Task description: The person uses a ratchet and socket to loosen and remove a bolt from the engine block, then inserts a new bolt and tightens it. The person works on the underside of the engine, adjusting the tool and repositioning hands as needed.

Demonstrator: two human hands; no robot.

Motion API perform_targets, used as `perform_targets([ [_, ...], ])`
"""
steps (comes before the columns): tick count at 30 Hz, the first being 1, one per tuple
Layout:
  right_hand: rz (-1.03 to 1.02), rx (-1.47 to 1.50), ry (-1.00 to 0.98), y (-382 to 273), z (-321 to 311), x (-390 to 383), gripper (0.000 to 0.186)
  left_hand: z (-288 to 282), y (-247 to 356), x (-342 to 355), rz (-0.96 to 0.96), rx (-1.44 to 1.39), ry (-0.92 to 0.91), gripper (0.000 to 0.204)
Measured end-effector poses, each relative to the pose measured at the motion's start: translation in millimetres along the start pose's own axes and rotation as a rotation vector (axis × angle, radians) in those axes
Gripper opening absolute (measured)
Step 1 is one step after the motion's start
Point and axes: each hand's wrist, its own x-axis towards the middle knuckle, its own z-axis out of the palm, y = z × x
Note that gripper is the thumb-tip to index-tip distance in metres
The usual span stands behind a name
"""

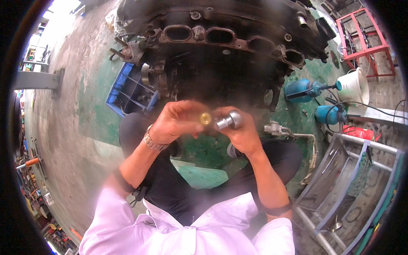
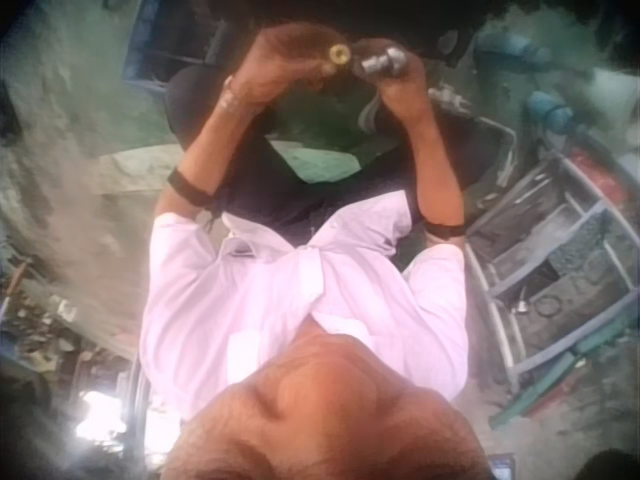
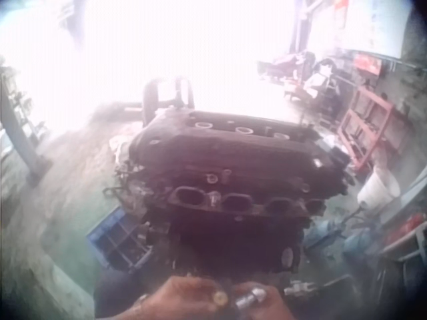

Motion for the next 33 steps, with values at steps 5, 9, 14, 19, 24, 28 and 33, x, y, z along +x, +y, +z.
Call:
perform_targets([
  [5, -0.017, -0.024, -0.012, 0, 2, 2, 0.027, -1, 0, 0, -0.004, -0.017, -0.021, 0.035],
  [9, 0.053, -0.013, 0.002, -1, 2, 1, 0.030, -2, -2, 2, 0.004, -0.003, -0.032, 0.034],
  [14, 0.054, 0.056, 0.001, -1, 2, 3, 0.033, -2, -3, 2, 0.003, -0.019, -0.018, 0.033],
  [19, 0.081, 0.025, 0.013, -3, 1, 1, 0.032, -2, -3, 2, -0.004, -0.023, -0.012, 0.032],
  [24, 0.073, 0.043, 0.028, -6, 0, -1, 0.029, 0, -5, 4, -0.030, -0.026, -0.002, 0.031],
  [28, 0.040, -0.020, 0.051, -8, -2, -2, 0.025, 0, -7, 5, -0.042, -0.014, -0.005, 0.031],
  [33, 0.050, -0.024, 0.080, -9, -4, -4, 0.019, 0, -10, 7, -0.055, -0.002, -0.028, 0.033],
])
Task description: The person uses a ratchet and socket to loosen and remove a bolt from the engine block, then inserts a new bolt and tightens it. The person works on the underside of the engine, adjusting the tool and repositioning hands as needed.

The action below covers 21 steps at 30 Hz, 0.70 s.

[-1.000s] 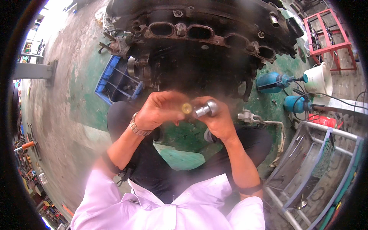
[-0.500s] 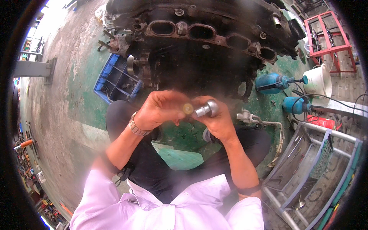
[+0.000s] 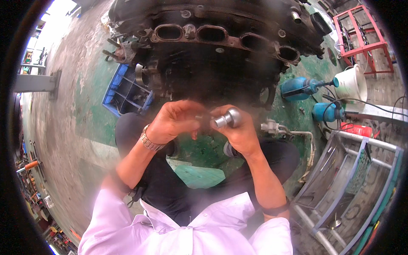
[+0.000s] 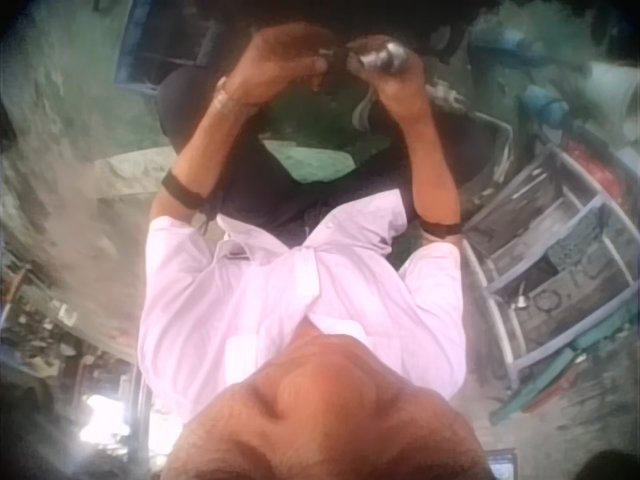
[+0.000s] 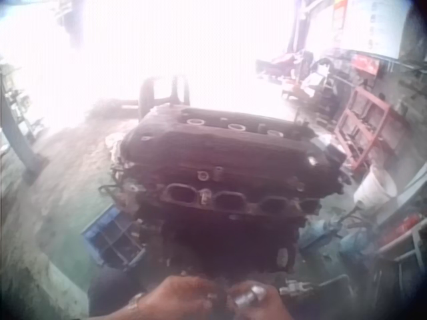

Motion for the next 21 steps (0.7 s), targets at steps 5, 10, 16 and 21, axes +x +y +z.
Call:
perform_targets([
  [5, -0.014, 0.012, -0.006, 1.0, 1.5, 1.9, 0.010, 1.3, -2.1, 1.2, -0.011, -0.015, -0.038, 0.034],
  [10, 0.022, -0.008, -0.016, 0.2, -0.3, 0.4, 0.007, 4.3, -4.1, 3.1, -0.045, -0.012, -0.097, 0.034],
  [16, 0.052, 0.021, 0.027, -0.1, -0.8, 1.0, 0.006, 3.4, -4.5, 2.3, -0.081, -0.125, -0.158, 0.031],
  [21, 0.001, 0.058, 0.026, -4.5, -1.6, -0.3, 0.007, 2.2, -9.1, 2.3, -0.110, -0.208, -0.183, 0.032],
])
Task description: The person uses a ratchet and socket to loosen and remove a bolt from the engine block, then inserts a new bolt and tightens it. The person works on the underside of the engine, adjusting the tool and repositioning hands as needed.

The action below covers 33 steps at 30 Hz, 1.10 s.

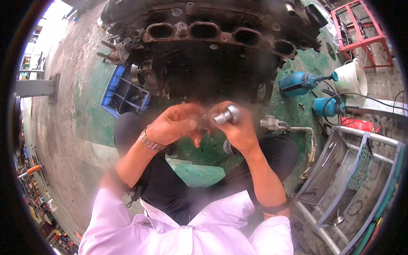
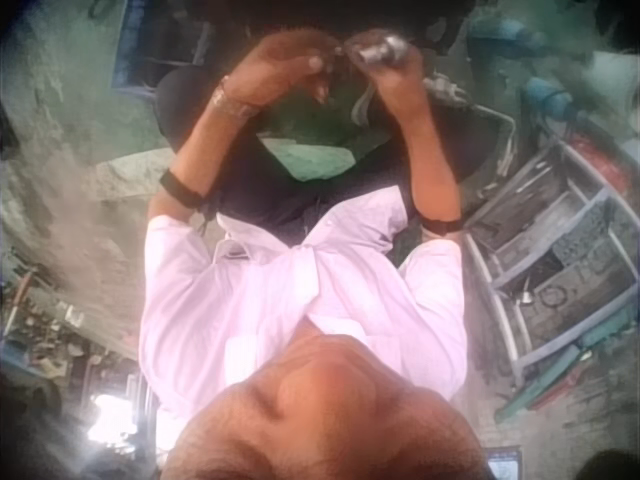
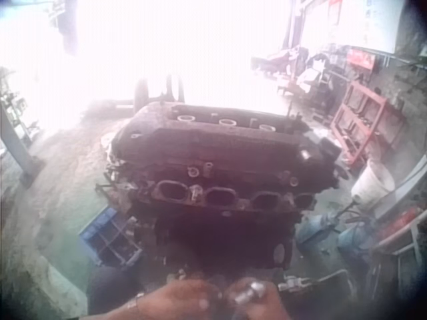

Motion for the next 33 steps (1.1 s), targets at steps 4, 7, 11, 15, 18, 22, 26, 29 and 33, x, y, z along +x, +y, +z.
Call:
perform_targets([
  [4, 0.018, 0.028, -0.014, -1, 0, -1, 0.012, -2, -2, 1, -0.046, -0.065, -0.029, 0.034],
  [7, -0.043, -0.093, -0.011, -1, -1, 0, 0.013, -2, -4, 1, -0.077, -0.099, -0.050, 0.039],
  [11, -0.048, -0.114, -0.006, 2, -1, 0, 0.011, -2, -6, 3, -0.127, -0.140, -0.089, 0.043],
  [15, -0.061, -0.171, -0.002, 3, -1, -1, 0.012, -2, -9, 4, -0.146, -0.165, -0.142, 0.045],
  [18, -0.062, -0.178, 0.007, 3, 0, 0, 0.012, -3, -10, 5, -0.152, -0.181, -0.183, 0.046],
  [22, -0.067, -0.187, 0.016, 4, 0, 1, 0.012, -3, -11, 5, -0.155, -0.199, -0.204, 0.047],
  [26, -0.100, -0.200, 0.007, 4, -1, 1, 0.012, -4, -12, 5, -0.160, -0.207, -0.225, 0.048],
  [29, -0.095, -0.178, 0.005, 4, -1, 1, 0.011, -5, -12, 6, -0.160, -0.244, -0.247, 0.049],
  [33, -0.081, -0.160, 0.002, 3, -1, 1, 0.012, -5, -12, 7, -0.157, -0.223, -0.250, 0.049],
])
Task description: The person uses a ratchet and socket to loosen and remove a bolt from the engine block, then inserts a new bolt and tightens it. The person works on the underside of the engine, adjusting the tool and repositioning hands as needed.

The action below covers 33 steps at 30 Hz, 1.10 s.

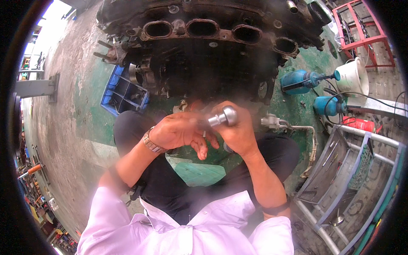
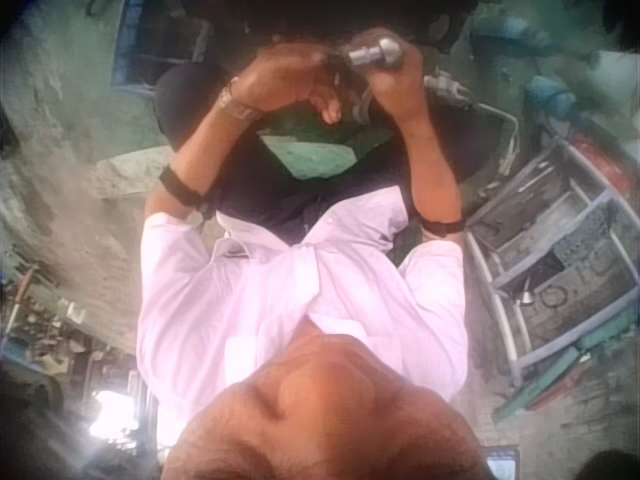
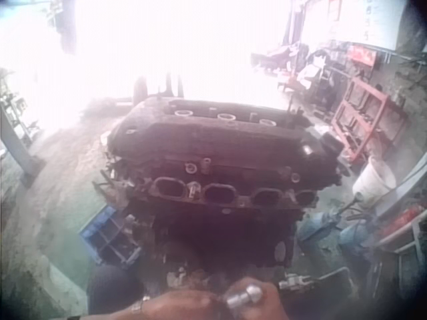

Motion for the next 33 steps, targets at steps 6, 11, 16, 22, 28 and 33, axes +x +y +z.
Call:
perform_targets([
  [6, 0.051, 0.065, -0.012, -3, -1, -1, 0.013, 1, 1, 1, -0.001, 0.046, 0.045, 0.045],
  [11, 0.038, 0.003, -0.012, -3, -2, 0, 0.011, 3, 4, 1, 0.012, 0.161, 0.156, 0.036],
  [16, 0.026, -0.024, -0.009, -1, -2, 0, 0.011, 6, 5, 2, 0.026, 0.322, 0.264, 0.029],
  [22, 0.141, -0.054, -0.028, 3, -1, 2, 0.009, 2, 4, 9, 0.083, 0.563, 0.402, 0.028],
  [28, 0.186, -0.007, -0.037, 6, -4, 3, 0.013, -1, 10, 9, 0.126, 0.679, 0.549, 0.031],
  [33, 0.174, 0.083, 0.024, 9, -8, 3, 0.017, -1, 10, 10, 0.238, 0.522, 0.497, 0.034],
])
